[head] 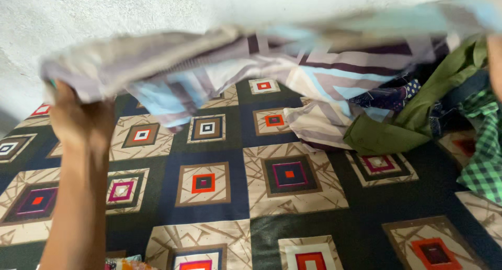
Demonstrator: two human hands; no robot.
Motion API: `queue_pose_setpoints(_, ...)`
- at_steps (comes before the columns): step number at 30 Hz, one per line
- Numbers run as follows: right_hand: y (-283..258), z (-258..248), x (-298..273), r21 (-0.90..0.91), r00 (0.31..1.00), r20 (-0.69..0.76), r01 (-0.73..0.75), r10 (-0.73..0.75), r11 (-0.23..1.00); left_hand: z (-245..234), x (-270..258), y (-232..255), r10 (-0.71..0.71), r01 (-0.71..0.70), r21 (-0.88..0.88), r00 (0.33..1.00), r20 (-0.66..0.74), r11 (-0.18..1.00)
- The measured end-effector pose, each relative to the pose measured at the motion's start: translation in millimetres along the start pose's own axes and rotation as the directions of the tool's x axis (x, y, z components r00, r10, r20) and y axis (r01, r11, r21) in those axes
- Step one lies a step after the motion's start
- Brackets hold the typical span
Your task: The person folds a floral pillowcase and a striped pillowcase by hand on a bed, smoothing the fabric and aligning the edges before placing them in a stack.
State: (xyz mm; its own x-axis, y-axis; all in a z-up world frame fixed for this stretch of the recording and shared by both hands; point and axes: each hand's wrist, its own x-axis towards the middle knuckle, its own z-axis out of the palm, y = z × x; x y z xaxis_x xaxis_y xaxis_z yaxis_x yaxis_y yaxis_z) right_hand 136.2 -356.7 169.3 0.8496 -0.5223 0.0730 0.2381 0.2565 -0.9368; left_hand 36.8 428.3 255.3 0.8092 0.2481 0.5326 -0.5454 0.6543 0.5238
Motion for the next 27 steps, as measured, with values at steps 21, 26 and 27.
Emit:
queue_pose_setpoints(21, 119.0, -83.1, -168.9, -0.397, 0.992, -0.045, -0.124, 0.116, 0.909, -124.9, -225.1, -129.5, 0.006, 0.375, 0.401, 0.724, -0.69, 0.835)
queue_pose_setpoints(26, 87.1, 52.0, -220.0, -0.59, 0.989, 0.145, 0.091, -0.005, 0.802, -34.9, -196.6, -164.2, 0.221, 0.165, 0.723, 0.886, -0.407, 0.671)
queue_pose_setpoints(27, 86.9, 81.6, -230.4, -0.584, 0.966, 0.25, 0.209, -0.071, 0.785, -13.0, -192.5, -171.7, 0.224, 0.123, 0.761, 0.915, -0.335, 0.637)
